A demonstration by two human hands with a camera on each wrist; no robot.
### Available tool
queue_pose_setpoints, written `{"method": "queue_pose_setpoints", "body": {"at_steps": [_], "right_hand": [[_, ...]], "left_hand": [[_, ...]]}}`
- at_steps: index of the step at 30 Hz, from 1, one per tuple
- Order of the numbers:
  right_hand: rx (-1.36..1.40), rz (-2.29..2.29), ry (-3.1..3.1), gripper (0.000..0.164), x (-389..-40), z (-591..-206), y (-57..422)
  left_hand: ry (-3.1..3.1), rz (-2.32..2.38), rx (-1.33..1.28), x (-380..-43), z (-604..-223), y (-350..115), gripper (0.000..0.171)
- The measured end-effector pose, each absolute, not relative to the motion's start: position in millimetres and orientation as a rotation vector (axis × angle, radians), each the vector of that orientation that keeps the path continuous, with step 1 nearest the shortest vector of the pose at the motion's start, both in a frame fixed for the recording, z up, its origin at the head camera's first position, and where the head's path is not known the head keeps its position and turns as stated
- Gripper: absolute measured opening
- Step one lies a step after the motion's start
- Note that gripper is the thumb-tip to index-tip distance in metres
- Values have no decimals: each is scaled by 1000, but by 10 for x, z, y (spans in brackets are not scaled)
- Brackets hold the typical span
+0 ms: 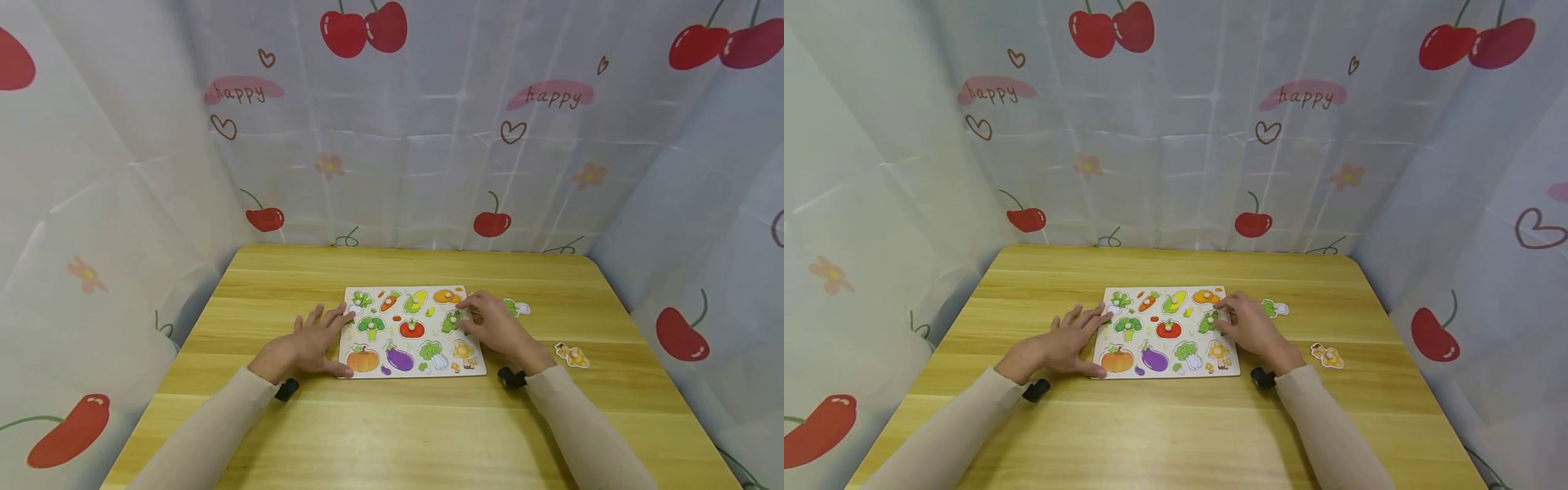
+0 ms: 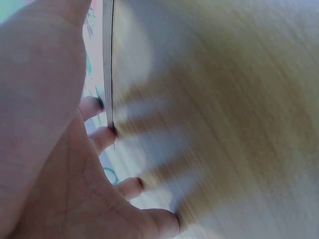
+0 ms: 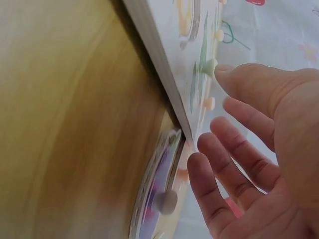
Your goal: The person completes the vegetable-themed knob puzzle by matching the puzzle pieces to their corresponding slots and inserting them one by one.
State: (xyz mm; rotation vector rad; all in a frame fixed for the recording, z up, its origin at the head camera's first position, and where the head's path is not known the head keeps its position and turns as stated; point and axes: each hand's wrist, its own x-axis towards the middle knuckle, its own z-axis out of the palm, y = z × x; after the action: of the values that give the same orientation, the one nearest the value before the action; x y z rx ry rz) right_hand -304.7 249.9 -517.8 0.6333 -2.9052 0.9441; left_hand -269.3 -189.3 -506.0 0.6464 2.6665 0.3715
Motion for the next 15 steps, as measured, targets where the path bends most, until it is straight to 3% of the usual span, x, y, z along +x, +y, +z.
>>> {"method": "queue_pose_setpoints", "body": {"at_steps": [15], "right_hand": [[512, 876, -2882, 41, -3221, -5200, 2785]], "left_hand": [[2667, 380, 651, -2687, -5066, -1896, 129]]}}
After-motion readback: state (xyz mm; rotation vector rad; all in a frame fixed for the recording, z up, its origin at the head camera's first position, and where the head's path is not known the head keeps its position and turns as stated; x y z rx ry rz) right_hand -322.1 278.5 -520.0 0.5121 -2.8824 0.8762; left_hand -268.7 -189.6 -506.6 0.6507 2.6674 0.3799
